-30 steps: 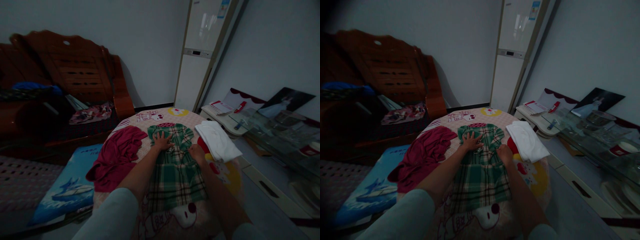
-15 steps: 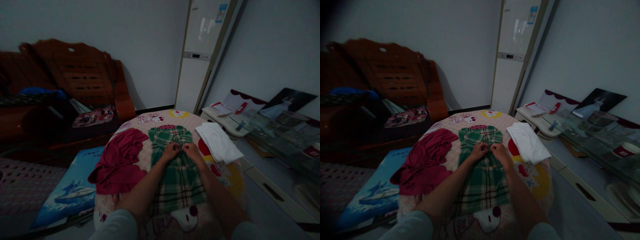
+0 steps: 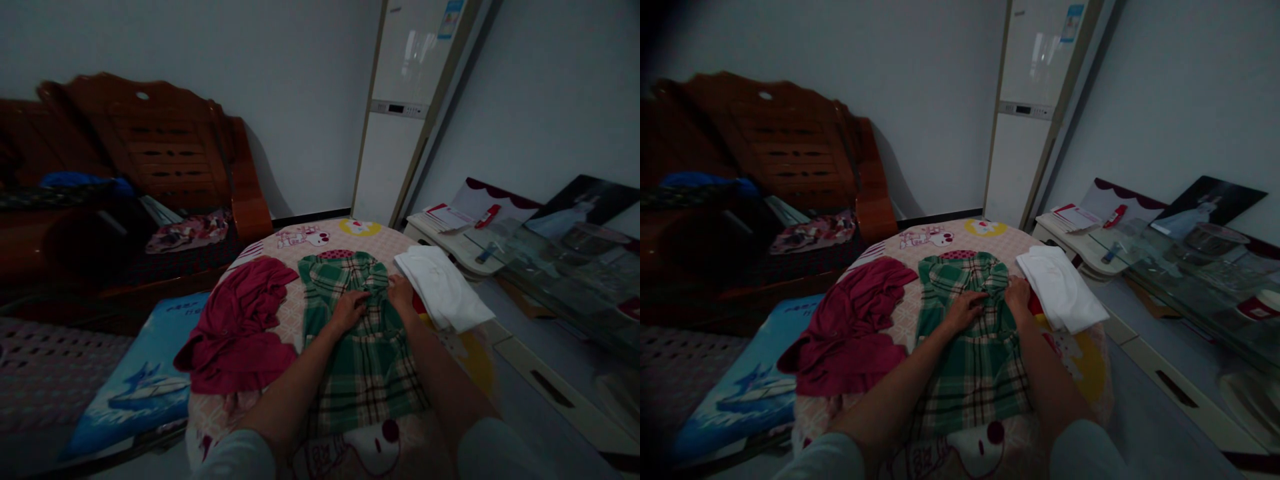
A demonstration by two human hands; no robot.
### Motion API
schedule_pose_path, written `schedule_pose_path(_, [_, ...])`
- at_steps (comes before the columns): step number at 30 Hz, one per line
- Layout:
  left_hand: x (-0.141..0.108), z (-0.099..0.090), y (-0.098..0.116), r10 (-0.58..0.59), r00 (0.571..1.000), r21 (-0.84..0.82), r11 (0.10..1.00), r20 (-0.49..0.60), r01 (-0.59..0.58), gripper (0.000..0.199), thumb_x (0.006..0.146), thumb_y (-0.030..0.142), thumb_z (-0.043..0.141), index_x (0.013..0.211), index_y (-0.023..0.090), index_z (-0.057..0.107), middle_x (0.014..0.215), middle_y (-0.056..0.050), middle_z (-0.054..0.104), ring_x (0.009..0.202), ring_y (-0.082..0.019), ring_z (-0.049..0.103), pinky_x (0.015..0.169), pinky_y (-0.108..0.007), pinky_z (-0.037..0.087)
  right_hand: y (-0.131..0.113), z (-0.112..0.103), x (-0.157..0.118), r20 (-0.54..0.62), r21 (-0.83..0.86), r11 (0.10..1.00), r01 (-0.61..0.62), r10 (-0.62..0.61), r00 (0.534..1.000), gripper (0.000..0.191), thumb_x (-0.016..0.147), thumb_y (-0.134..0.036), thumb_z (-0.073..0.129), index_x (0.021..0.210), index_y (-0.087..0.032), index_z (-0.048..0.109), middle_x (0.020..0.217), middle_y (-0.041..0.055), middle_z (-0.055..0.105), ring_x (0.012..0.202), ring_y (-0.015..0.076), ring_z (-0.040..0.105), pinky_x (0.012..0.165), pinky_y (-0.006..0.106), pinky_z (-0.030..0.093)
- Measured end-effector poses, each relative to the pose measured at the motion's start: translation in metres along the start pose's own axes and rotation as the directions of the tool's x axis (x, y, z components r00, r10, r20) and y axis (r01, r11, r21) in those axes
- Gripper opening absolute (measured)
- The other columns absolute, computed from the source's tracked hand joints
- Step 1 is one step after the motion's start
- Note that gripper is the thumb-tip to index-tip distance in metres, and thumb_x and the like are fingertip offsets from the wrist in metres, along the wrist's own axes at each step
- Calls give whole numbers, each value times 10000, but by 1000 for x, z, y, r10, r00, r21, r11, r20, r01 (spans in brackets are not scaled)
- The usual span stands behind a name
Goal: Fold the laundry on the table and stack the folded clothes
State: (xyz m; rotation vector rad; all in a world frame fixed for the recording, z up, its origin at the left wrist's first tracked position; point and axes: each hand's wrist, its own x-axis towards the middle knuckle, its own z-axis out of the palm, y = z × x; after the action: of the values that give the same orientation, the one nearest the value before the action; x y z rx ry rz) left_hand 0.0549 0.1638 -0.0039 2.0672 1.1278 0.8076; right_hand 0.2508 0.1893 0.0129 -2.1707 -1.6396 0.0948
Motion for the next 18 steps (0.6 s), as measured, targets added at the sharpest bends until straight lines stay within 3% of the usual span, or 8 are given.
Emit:
schedule_pose_path(4, [8,9,18,34,999,144,989,29,-38,273,831,173,621,1090,213,700,1129,-68,646,1067,-205,601,949,-337,485,2,1,5,14,8,1000,-8,8,1000,288,754,-112,582,969,-185,759,981,119,734,994,243,654,910,310,466])
schedule_pose_path(8, [10,12,28,28,999,135,990,38,-32,170,804,106,569,871,172,710,964,-59,659,925,-183,622,870,-297,492,3,-4,12,15,67,998,-14,13,1000,240,752,-124,546,828,-193,763,898,88,749,913,215,667,851,281,476])
schedule_pose_path(14, [-8,-15,23,25,996,76,997,90,-32,238,730,67,535,858,176,703,793,-12,672,760,-155,620,756,-248,478,1,-12,22,-14,264,964,-13,17,1000,264,753,-209,497,805,-145,748,845,88,756,797,204,668,772,275,497])
schedule_pose_path(18, [-21,-24,18,0,992,132,991,124,-17,228,756,150,591,952,176,705,822,-29,685,780,-177,626,752,-266,481,-22,-11,35,-20,464,886,0,11,1000,252,759,-270,515,802,-146,729,779,75,741,761,209,673,718,290,517])
